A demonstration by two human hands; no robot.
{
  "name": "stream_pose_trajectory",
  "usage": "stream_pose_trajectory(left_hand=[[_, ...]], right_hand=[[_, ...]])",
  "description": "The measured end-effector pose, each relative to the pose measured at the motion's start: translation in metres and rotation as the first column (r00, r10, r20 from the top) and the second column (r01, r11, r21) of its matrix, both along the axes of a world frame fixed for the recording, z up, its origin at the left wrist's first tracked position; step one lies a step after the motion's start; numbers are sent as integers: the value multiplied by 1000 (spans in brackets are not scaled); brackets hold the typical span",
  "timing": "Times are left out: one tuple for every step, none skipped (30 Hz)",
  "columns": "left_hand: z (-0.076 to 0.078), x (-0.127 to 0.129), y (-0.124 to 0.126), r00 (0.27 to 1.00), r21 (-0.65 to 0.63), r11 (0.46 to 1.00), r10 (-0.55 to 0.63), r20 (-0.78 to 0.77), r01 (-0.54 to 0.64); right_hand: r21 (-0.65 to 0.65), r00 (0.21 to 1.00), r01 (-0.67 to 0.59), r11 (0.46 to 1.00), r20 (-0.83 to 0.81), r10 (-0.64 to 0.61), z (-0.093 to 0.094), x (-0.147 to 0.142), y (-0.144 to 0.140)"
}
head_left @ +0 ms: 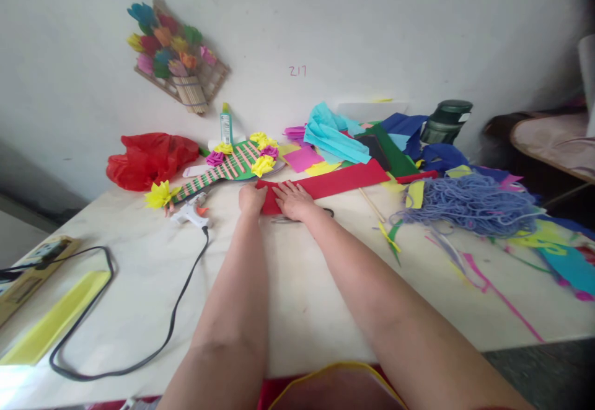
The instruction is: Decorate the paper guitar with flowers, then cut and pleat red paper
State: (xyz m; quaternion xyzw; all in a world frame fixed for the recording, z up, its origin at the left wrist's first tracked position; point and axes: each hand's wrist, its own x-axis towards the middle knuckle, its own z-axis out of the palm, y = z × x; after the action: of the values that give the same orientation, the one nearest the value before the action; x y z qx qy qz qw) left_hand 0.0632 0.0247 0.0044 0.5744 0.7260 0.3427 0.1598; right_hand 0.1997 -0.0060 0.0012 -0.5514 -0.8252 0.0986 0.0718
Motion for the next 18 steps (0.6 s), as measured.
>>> stream_pose_trajectory(left_hand=[[3, 1, -3, 998, -10, 1000, 1, -62, -2], [6, 2, -5, 993, -21, 999, 25, -113, -27], [8, 3, -7, 988, -34, 998, 43, -148, -49], [10, 4, -9, 984, -49, 997, 53, -167, -62], [12, 5, -11, 982, -58, 996, 60, -177, -72], [13, 5, -12, 982, -65, 995, 61, -181, -74], [14, 6, -12, 981, -66, 995, 60, -182, -73], [14, 6, -13, 982, -63, 995, 58, -182, -71], [14, 5, -12, 982, -61, 996, 55, -180, -67], [14, 5, -12, 983, -60, 996, 53, -175, -64], [13, 5, -11, 985, -62, 996, 51, -166, -62], [12, 4, -10, 987, -66, 996, 49, -152, -60], [11, 4, -9, 990, -70, 996, 49, -133, -58], [9, 3, -7, 993, -71, 996, 49, -109, -57], [8, 2, -5, 995, -69, 996, 49, -82, -55], [5, 2, -3, 997, -62, 997, 49, -51, -53], [3, 1, -1, 999, -51, 997, 49, -17, -50], [1, 1, 1, 999, -38, 998, 50, 15, -50]], right_hand=[[2, 1000, 1, 1000, -1, -1, 0, 0, 0], [3, 1000, 1, 1000, -3, -1, 0, 0, -1], [3, 1000, 3, 1000, -4, -3, 0, 0, -1], [2, 1000, 5, 1000, -5, -5, 1, -1, -1], [1, 1000, 8, 1000, -6, -8, 1, -1, -1], [1, 1000, 10, 1000, -5, -10, 0, -1, -1], [3, 1000, 11, 1000, -6, -11, 0, -1, 0], [4, 1000, 11, 1000, -5, -11, 0, -2, 0], [5, 1000, 11, 1000, -4, -11, 0, -2, 0], [7, 1000, 12, 1000, -1, -11, -1, -2, 0], [9, 1000, 11, 1000, 1, -11, -1, -2, 0], [12, 1000, 11, 1000, 5, -12, -1, -2, 1], [15, 1000, 12, 1000, 9, -12, -1, -2, 0], [19, 1000, 11, 1000, 12, -11, -1, -2, 0], [21, 1000, 10, 1000, 14, -11, -1, -2, 0], [23, 1000, 9, 1000, 15, -9, -1, -2, 0], [22, 1000, 8, 1000, 17, -8, -1, -2, 0], [19, 1000, 8, 1000, 18, -8, -1, -3, 0]])
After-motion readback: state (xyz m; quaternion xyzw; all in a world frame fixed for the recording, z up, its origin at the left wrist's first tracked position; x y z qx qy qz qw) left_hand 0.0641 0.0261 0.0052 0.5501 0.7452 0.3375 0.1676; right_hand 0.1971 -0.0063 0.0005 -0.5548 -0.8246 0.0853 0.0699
